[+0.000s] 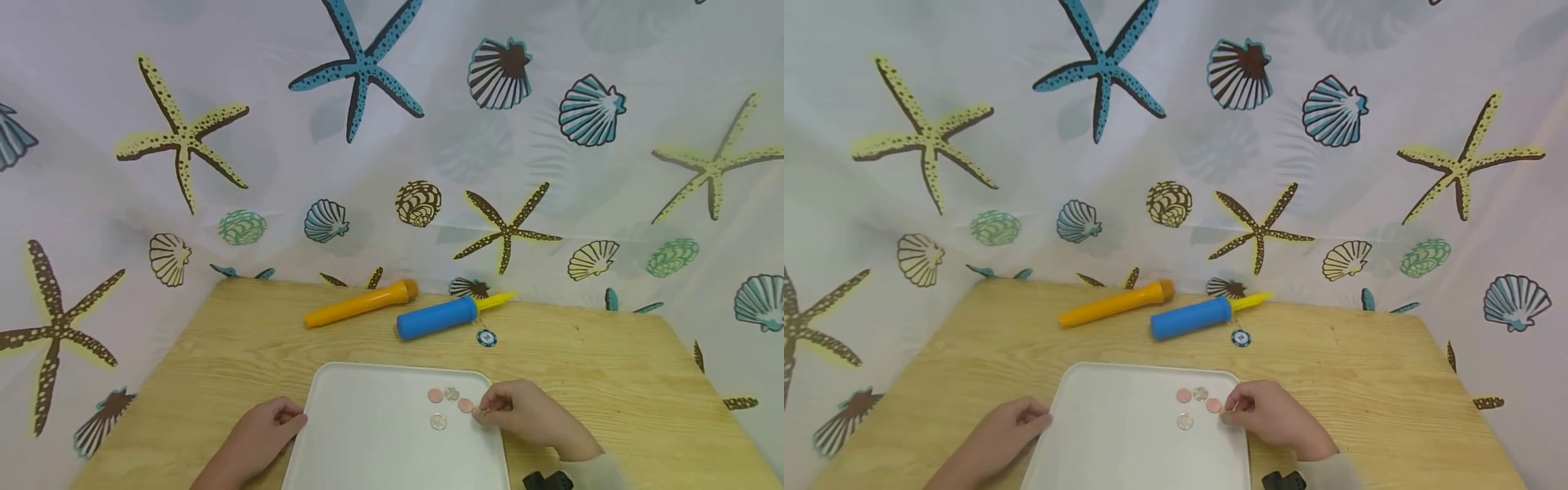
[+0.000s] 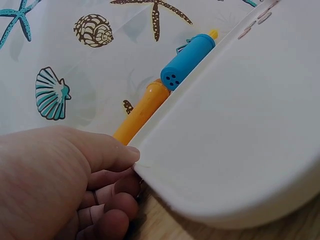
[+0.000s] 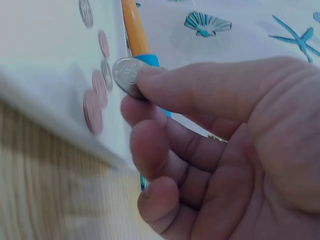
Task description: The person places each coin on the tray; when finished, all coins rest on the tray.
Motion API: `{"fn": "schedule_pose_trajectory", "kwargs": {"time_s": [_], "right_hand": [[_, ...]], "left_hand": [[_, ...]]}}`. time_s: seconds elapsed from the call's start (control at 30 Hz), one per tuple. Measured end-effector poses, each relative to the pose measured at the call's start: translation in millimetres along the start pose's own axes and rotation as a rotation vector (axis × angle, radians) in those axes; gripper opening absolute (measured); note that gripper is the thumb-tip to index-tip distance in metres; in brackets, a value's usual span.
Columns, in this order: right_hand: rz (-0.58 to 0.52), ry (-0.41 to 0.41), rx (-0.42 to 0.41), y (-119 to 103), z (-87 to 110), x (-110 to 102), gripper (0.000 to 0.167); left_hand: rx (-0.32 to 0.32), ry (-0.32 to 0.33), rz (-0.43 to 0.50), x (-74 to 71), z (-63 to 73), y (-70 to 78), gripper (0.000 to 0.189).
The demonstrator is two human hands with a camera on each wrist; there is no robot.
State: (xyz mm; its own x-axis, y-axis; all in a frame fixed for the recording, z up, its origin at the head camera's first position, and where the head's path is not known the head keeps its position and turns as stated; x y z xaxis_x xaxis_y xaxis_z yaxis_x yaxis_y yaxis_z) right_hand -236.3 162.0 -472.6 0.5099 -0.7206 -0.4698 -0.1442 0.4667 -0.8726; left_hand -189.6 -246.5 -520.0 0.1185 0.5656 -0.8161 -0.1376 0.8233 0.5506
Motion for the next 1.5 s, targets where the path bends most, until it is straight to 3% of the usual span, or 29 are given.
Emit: {"fn": "schedule_pose_trajectory", "kwargs": {"time_s": [0.23, 0.63, 1.1, 1.5], "right_hand": [[-0.017, -0.054, 0.03, -5, -12.3, 19, 0.008], [0.09, 0.008, 0.123, -8, -22.0, 26, 0.011], [0.148, 0.033, 0.109, -12, -22.9, 31, 0.011], [0.157, 0.005, 0.033, -14, -21.0, 28, 0.01]], "left_hand": [[-0.009, -0.006, -0.015, 0.5, -0.4, 4.0, 0.016], [-0.005, 0.001, 0.013, -0.5, -3.2, 1.0, 0.016], [-0.002, 0.006, 0.019, -1.2, -1.0, -0.1, 0.016], [0.003, 0.006, 0.011, -2.7, -1.8, 1.5, 0.017]]}}
Point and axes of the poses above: each hand's wrist, its own z-axis away from the middle knuckle, its own x-axis out of the palm, y = z × x, the point moved 5 cm from there along -z, towards the middle knuckle, and after that the axes turned 13 degrees about -z, right-handed, at the moved point
